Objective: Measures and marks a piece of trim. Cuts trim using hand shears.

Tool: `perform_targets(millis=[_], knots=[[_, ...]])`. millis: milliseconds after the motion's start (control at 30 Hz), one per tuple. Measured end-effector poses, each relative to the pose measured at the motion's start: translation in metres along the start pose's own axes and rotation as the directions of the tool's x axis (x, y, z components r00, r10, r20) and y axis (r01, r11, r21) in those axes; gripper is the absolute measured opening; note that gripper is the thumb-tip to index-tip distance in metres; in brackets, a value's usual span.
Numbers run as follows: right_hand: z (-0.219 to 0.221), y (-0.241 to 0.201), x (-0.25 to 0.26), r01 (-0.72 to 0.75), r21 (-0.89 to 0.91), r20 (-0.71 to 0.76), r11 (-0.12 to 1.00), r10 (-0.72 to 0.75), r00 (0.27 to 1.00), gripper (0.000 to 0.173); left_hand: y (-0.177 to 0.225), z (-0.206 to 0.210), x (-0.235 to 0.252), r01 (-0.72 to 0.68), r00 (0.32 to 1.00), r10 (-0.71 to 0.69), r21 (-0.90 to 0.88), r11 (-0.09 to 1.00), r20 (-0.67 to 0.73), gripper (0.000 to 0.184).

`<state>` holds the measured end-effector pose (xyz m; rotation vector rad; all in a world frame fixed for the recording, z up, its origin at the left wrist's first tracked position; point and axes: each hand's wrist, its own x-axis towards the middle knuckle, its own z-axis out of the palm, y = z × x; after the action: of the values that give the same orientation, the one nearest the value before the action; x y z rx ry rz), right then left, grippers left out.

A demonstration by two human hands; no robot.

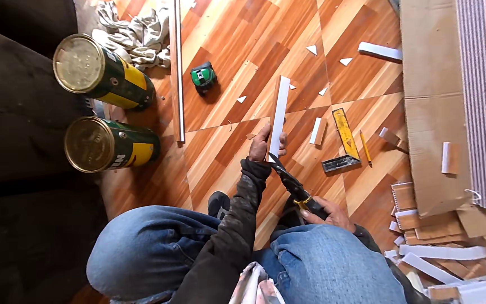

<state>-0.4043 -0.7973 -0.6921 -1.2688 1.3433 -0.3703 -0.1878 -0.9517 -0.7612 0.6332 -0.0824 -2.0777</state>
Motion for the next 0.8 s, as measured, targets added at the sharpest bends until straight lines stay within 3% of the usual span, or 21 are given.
perform_targets(millis=[233, 300, 400, 600, 733, 800], knots=[[0.003, -0.004, 0.0, 0.041, -0.22, -0.11, 0.975, -0.067, 0.992, 0.043, -0.003, 0.01, -0.004, 0.026, 0.999, -0.024, 0.03, 0.999, -0.047, 0.051], [0.004, -0.005, 0.002, 0.062, -0.238, -0.144, 0.969, -0.098, 0.985, 0.046, -0.009, 0.018, -0.006, 0.079, 0.989, -0.069, 0.076, 0.994, -0.127, 0.048], [-0.009, -0.002, -0.002, 0.089, -0.151, -0.128, 0.985, -0.109, 0.986, 0.044, -0.008, 0.011, -0.008, 0.049, 0.983, -0.024, 0.129, 0.99, -0.184, 0.048], [-0.034, 0.004, -0.021, 0.014, 0.018, -0.041, 1.0, -0.013, 0.999, 0.031, 0.015, -0.012, -0.003, -0.018, 0.998, 0.034, 0.288, 0.957, -0.051, 0.042], [-0.028, 0.01, -0.016, -0.038, 0.131, -0.012, 0.991, 0.04, 0.999, 0.029, 0.011, -0.002, -0.003, -0.035, 0.989, 0.086, 0.378, 0.925, -0.118, 0.039], [-0.017, 0.003, -0.009, -0.016, 0.288, -0.073, 0.958, 0.038, 0.997, 0.025, 0.011, 0.002, -0.005, -0.064, 0.984, 0.124, 0.401, 0.914, -0.125, 0.038]])
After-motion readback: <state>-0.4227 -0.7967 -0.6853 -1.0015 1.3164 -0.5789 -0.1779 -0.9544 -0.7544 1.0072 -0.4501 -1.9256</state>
